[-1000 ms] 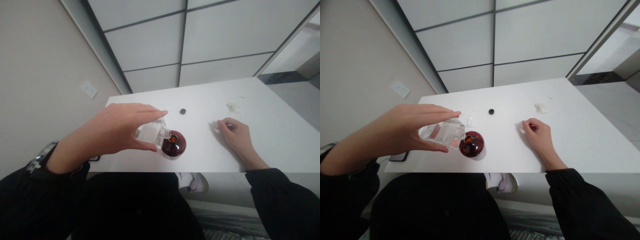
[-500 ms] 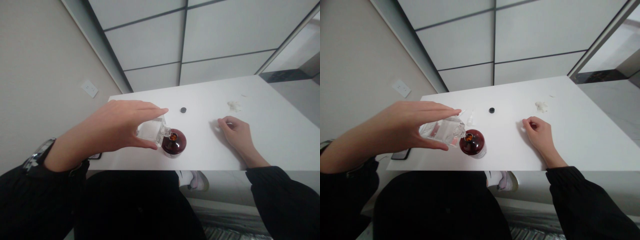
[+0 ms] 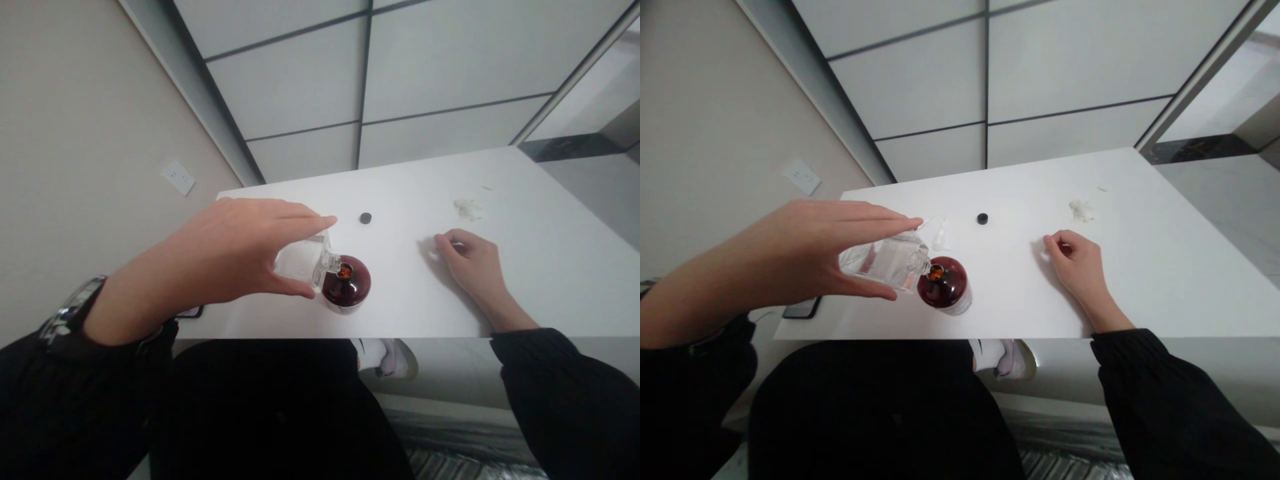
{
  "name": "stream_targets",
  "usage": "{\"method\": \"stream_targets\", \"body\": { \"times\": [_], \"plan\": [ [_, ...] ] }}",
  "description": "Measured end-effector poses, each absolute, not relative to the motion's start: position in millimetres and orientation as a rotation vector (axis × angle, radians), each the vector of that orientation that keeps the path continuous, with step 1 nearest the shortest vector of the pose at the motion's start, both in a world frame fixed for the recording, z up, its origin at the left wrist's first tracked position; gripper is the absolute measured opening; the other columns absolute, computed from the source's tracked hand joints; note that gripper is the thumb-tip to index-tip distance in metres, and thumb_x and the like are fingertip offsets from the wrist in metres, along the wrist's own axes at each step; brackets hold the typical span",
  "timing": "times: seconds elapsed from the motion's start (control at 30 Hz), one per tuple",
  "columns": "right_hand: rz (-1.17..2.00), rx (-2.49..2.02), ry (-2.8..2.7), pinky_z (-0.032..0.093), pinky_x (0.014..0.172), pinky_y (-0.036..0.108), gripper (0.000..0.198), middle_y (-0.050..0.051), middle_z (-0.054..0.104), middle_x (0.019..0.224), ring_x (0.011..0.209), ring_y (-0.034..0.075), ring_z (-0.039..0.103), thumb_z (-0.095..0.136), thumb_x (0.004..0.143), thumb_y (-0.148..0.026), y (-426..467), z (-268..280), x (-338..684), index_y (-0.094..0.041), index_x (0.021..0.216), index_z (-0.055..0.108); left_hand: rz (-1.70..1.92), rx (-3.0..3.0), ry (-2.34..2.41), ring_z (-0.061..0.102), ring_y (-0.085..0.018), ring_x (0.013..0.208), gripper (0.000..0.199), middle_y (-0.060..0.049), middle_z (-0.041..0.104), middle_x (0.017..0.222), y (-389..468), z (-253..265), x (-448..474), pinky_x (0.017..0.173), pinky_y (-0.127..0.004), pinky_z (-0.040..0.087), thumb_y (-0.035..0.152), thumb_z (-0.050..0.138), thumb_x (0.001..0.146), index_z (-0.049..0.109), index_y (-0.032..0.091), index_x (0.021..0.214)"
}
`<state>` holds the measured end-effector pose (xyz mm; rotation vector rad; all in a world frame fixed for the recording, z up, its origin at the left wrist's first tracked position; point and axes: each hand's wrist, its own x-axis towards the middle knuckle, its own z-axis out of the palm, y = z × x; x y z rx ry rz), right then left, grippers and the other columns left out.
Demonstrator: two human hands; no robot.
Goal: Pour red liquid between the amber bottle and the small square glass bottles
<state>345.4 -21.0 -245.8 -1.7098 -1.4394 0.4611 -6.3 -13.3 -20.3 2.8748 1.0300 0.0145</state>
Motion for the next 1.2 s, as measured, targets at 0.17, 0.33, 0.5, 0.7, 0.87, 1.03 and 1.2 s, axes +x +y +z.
{"method": "stream_targets", "body": {
  "times": [0.17,0.33,0.5,0.7,0.87,1.03,1.2],
  "plan": [
    [0.443,-1.711,-1.45,0.046,0.067,0.038,0.038,0.003,0.062,0.063,0.065,0.023,0.06,0.057,0.089,-0.057,-21.2,-247.2,345.8,-0.027,0.067,0.057,0.002,2.918,1.01,0.072,-0.033,0.128,0.064,-0.007,0.075,0.141,-13.1,-21.8,-7.4,0.108,-0.05,0.06,0.065,0.075,0.09,0.067,0.035,0.146],
    [0.443,-1.72,-1.453,0.046,0.067,0.039,0.038,0.003,0.062,0.064,0.064,0.023,0.06,0.057,0.089,-0.057,-20.9,-246.3,345.7,-0.027,0.067,0.056,0.002,2.933,1.011,0.072,-0.033,0.128,0.065,-0.006,0.075,0.141,-12.7,-22.0,-7.0,0.106,-0.049,0.061,0.066,0.075,0.089,0.067,0.035,0.146],
    [0.462,-1.715,-1.441,0.046,0.068,0.042,0.035,0.005,0.062,0.064,0.065,0.026,0.06,0.057,0.087,-0.055,-21.7,-243.4,344.6,-0.028,0.065,0.056,-0.037,2.934,1.033,0.072,-0.035,0.128,0.065,-0.007,0.075,0.141,-14.1,-19.7,-4.0,0.108,-0.051,0.06,0.065,0.076,0.089,0.067,0.034,0.145],
    [0.464,-1.722,-1.434,0.047,0.068,0.04,0.034,0.004,0.061,0.063,0.065,0.024,0.06,0.056,0.086,-0.054,-21.7,-242.3,343.7,-0.027,0.065,0.056,-0.007,2.91,1.038,0.071,-0.034,0.13,0.061,-0.004,0.076,0.14,-16.0,-17.7,-2.5,0.11,-0.05,0.06,0.063,0.075,0.09,0.068,0.036,0.143],
    [0.463,-1.722,-1.427,0.047,0.07,0.042,0.032,0.005,0.062,0.063,0.066,0.026,0.061,0.058,0.086,-0.052,-20.7,-244.1,344.4,-0.027,0.065,0.055,0.023,2.886,1.06,0.071,-0.034,0.13,0.058,-0.004,0.077,0.138,-17.1,-16.8,-2.1,0.109,-0.049,0.06,0.062,0.075,0.089,0.07,0.037,0.142],
    [0.458,-1.716,-1.425,0.047,0.069,0.041,0.031,0.005,0.063,0.064,0.065,0.025,0.06,0.056,0.084,-0.051,-20.9,-242.9,342.8,-0.027,0.064,0.055,0.029,2.854,1.077,0.07,-0.035,0.13,0.058,-0.003,0.076,0.139,-17.2,-16.6,-1.3,0.108,-0.048,0.06,0.062,0.078,0.088,0.071,0.038,0.14],
    [0.447,-1.717,-1.427,0.047,0.069,0.039,0.032,0.004,0.062,0.064,0.065,0.024,0.06,0.056,0.085,-0.052,-20.8,-243.2,342.3,-0.027,0.065,0.056,0.019,2.893,1.054,0.071,-0.034,0.129,0.056,-0.002,0.076,0.138,-16.9,-17.4,-1.2,0.107,-0.046,0.061,0.061,0.077,0.088,0.07,0.04,0.14]
  ]
}}
